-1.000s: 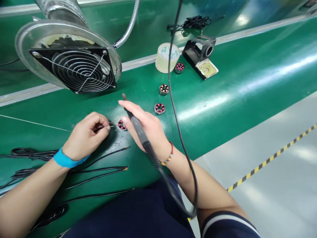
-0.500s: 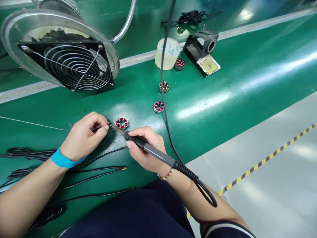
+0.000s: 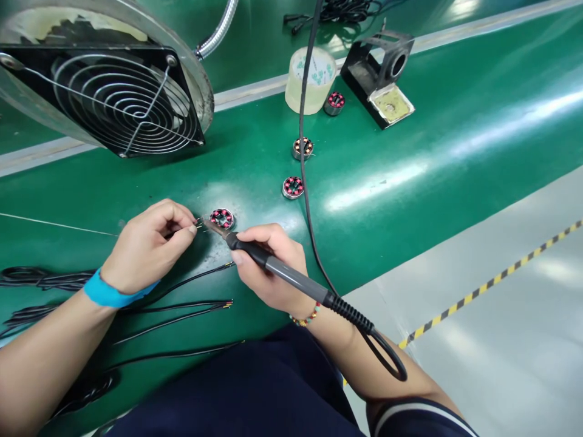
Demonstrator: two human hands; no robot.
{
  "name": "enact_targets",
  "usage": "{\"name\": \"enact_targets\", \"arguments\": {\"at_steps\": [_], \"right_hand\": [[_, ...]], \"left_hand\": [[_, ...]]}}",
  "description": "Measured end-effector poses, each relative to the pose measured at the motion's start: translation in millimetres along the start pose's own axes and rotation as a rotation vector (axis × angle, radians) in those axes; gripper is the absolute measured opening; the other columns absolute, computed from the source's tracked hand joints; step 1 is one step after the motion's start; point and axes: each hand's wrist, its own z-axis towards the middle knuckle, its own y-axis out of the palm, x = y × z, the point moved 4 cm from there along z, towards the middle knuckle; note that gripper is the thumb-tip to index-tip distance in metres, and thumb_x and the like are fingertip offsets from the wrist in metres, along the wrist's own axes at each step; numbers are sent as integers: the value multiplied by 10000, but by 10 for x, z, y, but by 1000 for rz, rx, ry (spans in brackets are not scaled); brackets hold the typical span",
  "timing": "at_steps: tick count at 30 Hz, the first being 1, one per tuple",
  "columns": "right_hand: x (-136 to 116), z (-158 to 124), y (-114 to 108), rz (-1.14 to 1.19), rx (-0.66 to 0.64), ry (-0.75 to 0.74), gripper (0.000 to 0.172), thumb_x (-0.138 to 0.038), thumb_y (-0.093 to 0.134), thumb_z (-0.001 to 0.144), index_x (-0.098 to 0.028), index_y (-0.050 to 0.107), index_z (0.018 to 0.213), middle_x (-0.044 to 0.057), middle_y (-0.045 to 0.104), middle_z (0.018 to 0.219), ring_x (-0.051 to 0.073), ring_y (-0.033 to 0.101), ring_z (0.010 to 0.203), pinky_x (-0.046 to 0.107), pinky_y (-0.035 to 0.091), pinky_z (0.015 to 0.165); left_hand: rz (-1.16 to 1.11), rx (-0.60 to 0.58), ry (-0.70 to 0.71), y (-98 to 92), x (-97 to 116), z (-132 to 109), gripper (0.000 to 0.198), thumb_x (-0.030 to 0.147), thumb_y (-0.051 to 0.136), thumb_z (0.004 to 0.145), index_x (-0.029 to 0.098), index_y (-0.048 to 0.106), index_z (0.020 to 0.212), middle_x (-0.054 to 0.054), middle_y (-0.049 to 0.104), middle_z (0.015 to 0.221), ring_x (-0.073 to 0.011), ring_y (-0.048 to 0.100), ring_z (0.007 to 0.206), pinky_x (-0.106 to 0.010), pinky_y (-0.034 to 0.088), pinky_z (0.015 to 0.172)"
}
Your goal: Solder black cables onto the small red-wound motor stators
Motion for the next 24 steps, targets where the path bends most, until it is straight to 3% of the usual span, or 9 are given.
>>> {"name": "enact_targets", "arguments": {"at_steps": [5, 17, 24], "right_hand": [[-23, 6, 9, -22, -49, -15, 141, -193, 633, 825, -223, 565, 944, -54, 618, 651, 75, 586, 450, 195, 485, 429], [-27, 3, 3, -24, -35, -21, 139, -209, 619, 836, -224, 557, 959, -30, 651, 728, 74, 595, 487, 206, 489, 446], [-31, 40, 4, -121, -51, -81, 191, -206, 609, 872, -248, 587, 1057, 19, 708, 965, 138, 697, 809, 299, 589, 740]], "left_hand": [[-36, 22, -42, 16, -12, -4, 110, 183, 493, 751, 217, 481, 647, -9, 589, 700, -165, 567, 723, -291, 437, 622], [-51, 25, -69, 35, -29, -6, 107, 188, 504, 746, 220, 485, 645, -14, 600, 717, -172, 581, 741, -315, 448, 648], [-44, 37, -63, 29, -30, -2, 100, 184, 505, 741, 213, 496, 645, -10, 612, 720, -162, 572, 719, -304, 445, 641]]}}
